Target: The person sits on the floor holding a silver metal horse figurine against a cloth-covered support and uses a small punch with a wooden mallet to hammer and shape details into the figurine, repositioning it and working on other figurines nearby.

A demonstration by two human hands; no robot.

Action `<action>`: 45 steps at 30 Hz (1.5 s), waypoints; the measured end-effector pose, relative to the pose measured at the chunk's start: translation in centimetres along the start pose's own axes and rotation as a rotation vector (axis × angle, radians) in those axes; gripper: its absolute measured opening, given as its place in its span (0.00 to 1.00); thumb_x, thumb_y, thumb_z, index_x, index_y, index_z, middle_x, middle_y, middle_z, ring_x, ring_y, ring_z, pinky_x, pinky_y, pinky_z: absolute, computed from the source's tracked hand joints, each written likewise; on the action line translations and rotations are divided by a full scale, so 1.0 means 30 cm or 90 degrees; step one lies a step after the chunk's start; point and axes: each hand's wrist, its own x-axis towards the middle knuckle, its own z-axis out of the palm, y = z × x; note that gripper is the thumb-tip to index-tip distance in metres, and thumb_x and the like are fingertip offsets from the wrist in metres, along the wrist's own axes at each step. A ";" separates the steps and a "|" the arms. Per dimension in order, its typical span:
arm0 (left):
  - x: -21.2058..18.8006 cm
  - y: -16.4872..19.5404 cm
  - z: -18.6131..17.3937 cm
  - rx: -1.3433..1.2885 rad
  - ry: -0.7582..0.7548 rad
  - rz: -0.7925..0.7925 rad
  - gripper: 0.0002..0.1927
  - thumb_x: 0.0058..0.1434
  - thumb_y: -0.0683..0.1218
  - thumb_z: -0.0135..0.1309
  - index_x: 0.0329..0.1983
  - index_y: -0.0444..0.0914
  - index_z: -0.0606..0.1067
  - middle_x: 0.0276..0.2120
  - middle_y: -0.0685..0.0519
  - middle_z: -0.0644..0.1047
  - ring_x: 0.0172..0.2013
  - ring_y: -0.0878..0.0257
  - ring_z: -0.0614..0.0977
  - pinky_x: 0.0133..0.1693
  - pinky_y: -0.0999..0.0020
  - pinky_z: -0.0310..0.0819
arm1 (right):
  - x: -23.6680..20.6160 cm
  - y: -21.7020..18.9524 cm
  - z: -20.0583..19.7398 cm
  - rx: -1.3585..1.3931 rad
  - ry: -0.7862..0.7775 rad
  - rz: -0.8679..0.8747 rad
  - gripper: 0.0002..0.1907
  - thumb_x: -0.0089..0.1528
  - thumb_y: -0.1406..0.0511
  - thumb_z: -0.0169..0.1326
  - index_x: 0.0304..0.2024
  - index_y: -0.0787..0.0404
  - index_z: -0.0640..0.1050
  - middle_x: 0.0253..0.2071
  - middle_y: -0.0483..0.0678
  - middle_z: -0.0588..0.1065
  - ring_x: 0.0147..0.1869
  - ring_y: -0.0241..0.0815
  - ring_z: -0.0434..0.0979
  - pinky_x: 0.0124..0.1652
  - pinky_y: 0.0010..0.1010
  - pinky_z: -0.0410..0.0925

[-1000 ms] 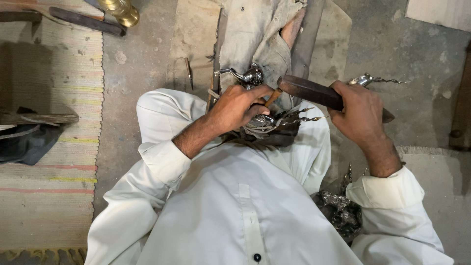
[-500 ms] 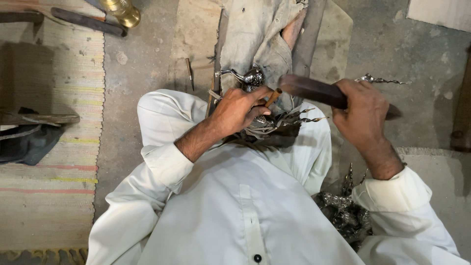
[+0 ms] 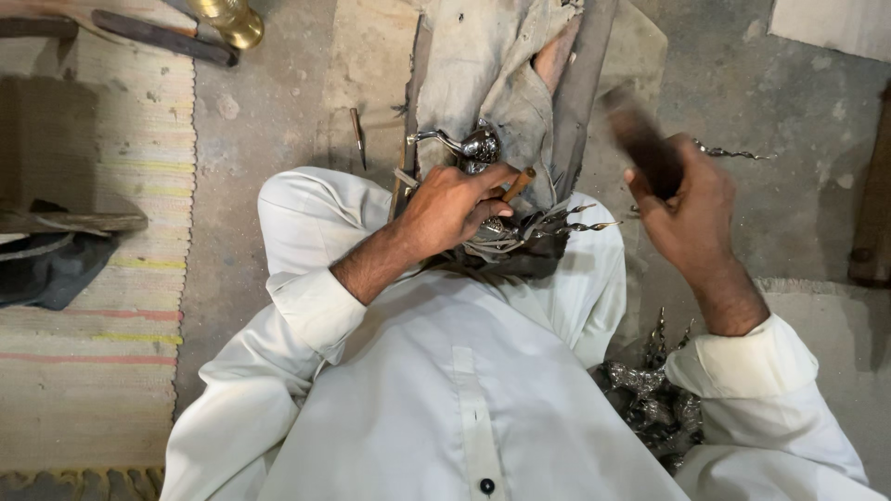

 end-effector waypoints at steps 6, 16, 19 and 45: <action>0.000 -0.004 0.003 -0.020 0.033 0.054 0.20 0.62 0.47 0.64 0.55 0.38 0.74 0.27 0.42 0.81 0.30 0.43 0.83 0.31 0.52 0.75 | -0.005 0.012 0.007 0.052 0.009 0.010 0.11 0.60 0.72 0.63 0.44 0.61 0.76 0.37 0.53 0.76 0.42 0.54 0.76 0.44 0.43 0.67; 0.000 -0.015 0.002 -0.011 0.010 0.044 0.19 0.63 0.47 0.64 0.54 0.39 0.74 0.26 0.44 0.81 0.29 0.44 0.83 0.31 0.52 0.75 | 0.001 -0.026 -0.008 -0.028 0.011 -0.003 0.14 0.56 0.72 0.63 0.44 0.62 0.76 0.39 0.53 0.77 0.43 0.56 0.76 0.43 0.42 0.68; 0.003 -0.015 0.000 -0.009 0.004 0.071 0.20 0.62 0.48 0.64 0.54 0.39 0.73 0.27 0.45 0.82 0.30 0.44 0.83 0.31 0.52 0.75 | 0.001 -0.040 -0.026 0.090 0.044 0.114 0.13 0.58 0.70 0.62 0.44 0.61 0.75 0.36 0.51 0.76 0.41 0.56 0.75 0.41 0.43 0.68; 0.101 -0.021 -0.064 0.051 -0.215 0.238 0.23 0.59 0.48 0.65 0.56 0.39 0.74 0.26 0.47 0.82 0.30 0.45 0.84 0.34 0.49 0.76 | -0.456 -0.077 0.187 0.519 -0.021 0.380 0.22 0.62 0.66 0.64 0.58 0.64 0.74 0.37 0.38 0.71 0.39 0.28 0.68 0.39 0.22 0.64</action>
